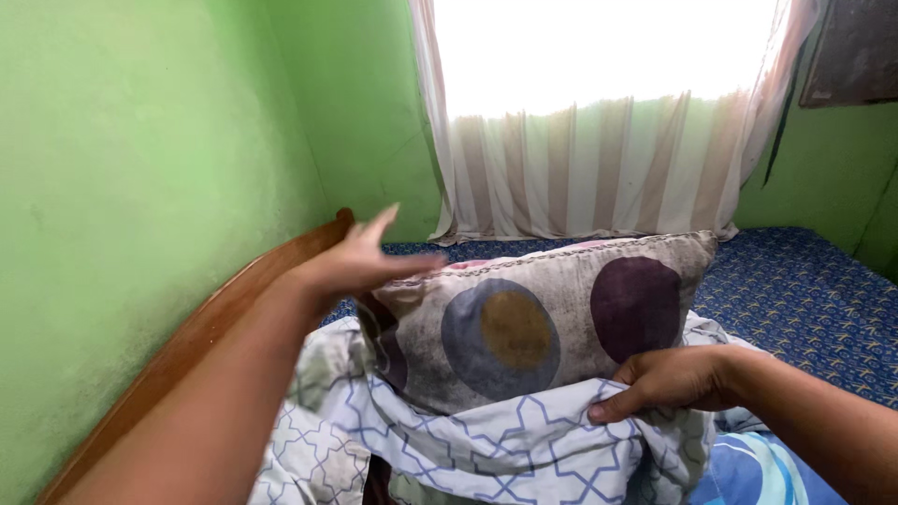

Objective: The person inserts a pillow into a patterned pillowcase on a bed. They align the corners, push the pillow inside, and smooth the case. The person then picks up a second pillow and begins inserting it into another pillowcase.

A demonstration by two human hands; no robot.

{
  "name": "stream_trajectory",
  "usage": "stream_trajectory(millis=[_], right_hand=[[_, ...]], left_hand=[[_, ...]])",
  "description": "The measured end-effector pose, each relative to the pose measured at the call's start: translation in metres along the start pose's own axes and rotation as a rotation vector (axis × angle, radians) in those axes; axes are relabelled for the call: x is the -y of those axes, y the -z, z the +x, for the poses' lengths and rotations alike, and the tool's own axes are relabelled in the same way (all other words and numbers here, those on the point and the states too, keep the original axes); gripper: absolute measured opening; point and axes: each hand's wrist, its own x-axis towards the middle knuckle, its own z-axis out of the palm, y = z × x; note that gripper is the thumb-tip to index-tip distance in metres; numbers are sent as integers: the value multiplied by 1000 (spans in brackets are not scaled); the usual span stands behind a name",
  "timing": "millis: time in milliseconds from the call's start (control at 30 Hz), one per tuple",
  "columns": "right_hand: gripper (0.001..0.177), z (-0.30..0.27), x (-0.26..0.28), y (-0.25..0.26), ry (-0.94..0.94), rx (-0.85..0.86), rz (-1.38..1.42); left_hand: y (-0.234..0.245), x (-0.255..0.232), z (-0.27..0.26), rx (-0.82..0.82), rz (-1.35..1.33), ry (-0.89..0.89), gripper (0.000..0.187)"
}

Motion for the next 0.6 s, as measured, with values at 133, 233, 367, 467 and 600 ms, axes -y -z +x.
stream_trajectory(millis=[133,233,367,467,600], right_hand=[[44,3,-2,-5,36,17,69],[45,7,-5,-9,172,2,19],[55,7,-13,-6,242,-42,-54],[68,8,-17,-5,190,-91,-122],[81,12,-38,-6,129,-52,-231]], left_hand=[[-57,-78,-10,-321,-58,-654,51],[-123,-116,-33,58,72,-689,41],[-159,-127,-45,343,558,-600,57],[-172,-124,-50,426,678,-571,52],[-178,-113,-43,509,697,-584,49]])
